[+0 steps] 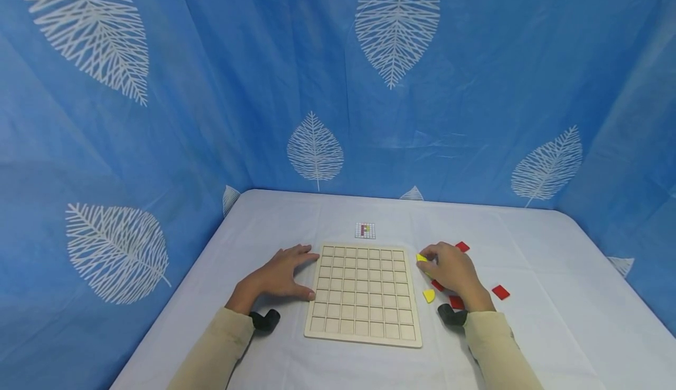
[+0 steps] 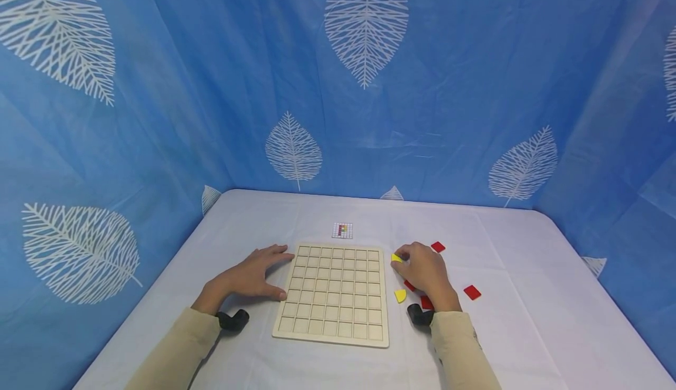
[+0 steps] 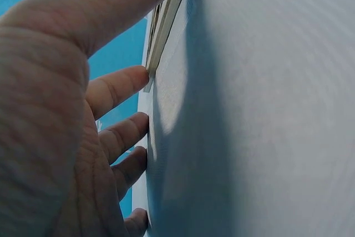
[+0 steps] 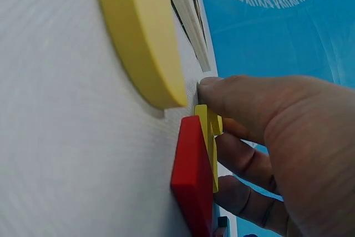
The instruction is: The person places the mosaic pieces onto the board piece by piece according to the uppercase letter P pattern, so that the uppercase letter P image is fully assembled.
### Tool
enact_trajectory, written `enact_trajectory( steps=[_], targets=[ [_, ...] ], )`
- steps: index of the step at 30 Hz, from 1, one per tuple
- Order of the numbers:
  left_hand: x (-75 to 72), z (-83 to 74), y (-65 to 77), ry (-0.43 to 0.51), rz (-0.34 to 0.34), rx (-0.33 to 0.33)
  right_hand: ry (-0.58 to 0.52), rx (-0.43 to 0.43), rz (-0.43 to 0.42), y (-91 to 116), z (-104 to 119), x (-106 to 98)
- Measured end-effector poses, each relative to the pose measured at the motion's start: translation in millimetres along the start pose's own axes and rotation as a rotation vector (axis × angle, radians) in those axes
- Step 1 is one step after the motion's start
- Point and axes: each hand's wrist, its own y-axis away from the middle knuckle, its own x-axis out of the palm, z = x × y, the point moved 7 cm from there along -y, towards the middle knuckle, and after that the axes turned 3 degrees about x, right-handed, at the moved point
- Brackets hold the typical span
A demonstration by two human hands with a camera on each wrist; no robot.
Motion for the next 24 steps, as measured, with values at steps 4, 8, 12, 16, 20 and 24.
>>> enact_trajectory(
  steps=[4, 8, 12, 16, 20, 24],
  targets=[
    [0.4, -0.1, 0.4, -0.005, 0.005, 0.002, 0.003, 0.000, -0.008, 0.1, -0.2, -1.6],
    [0.3, -0.6, 0.4, 0.001, 0.007, 0.006, -0.004, -0.002, -0.022, 0.3, 1.2, -4.7],
    [0.1, -1.5, 0.2, 0.000, 0.009, 0.001, -0.004, -0.015, -0.036, 2.1, 6.5, -9.1],
    [1.0, -0.9, -0.2, 0.002, 0.009, -0.003, -0.014, -0.025, -0.043, 3.9, 14.8, -14.0],
    [1.3, -0.5, -0.5, 0.001, 0.007, -0.006, -0.004, -0.049, -0.069, 3.9, 24.7, -19.5],
    [1.5, -0.4, -0.5, -0.006, 0.008, -0.005, 0.003, -0.074, -0.110, 3.6, 34.3, -23.4]
  ],
)
